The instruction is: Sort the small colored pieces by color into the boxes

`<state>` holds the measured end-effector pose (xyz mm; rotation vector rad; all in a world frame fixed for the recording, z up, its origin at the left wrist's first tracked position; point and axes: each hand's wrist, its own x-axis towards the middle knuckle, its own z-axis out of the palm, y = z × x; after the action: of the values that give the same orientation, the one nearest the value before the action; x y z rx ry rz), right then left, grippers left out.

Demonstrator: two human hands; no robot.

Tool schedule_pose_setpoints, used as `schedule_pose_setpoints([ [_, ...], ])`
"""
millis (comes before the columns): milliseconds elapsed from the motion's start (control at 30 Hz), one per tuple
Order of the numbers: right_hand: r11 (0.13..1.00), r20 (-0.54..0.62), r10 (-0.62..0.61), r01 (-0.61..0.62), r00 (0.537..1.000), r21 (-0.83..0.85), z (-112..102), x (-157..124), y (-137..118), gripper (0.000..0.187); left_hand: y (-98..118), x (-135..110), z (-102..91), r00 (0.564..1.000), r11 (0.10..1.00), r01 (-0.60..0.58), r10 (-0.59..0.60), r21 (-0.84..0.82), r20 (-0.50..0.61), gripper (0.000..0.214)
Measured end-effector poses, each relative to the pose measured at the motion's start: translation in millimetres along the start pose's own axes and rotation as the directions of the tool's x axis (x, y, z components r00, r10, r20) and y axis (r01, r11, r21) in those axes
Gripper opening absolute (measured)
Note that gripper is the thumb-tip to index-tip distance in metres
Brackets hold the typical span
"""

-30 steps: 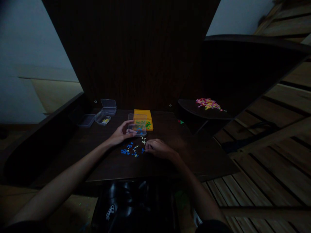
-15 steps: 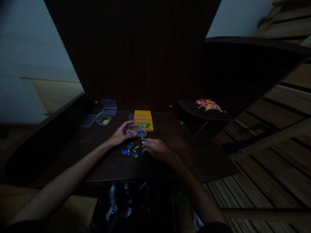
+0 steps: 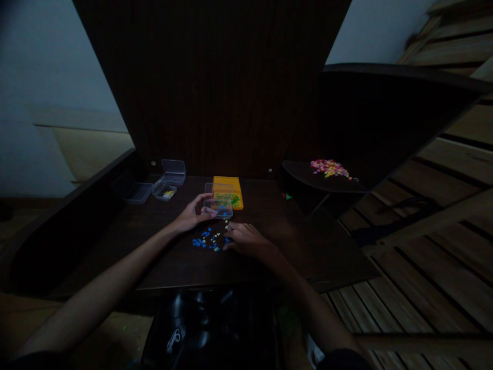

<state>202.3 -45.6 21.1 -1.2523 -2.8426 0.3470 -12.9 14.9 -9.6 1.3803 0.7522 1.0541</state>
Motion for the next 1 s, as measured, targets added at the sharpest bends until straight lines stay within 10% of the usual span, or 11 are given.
schedule_pose_setpoints([
  [667,0.990,-0.045,-0.024,0.018,0.999,-0.143,7,5,-5,0.016,-1,1,-1.0,1.000,1.000,-0.004,0.003,-0.019,-0.009,0.067],
  [1000,0.994,-0.292,-0.107,0.106,0.950,-0.020,-32,12,8,0.023,-2,1,-0.9,1.000,0.999,0.005,-0.005,-0.035,-0.003,0.068],
])
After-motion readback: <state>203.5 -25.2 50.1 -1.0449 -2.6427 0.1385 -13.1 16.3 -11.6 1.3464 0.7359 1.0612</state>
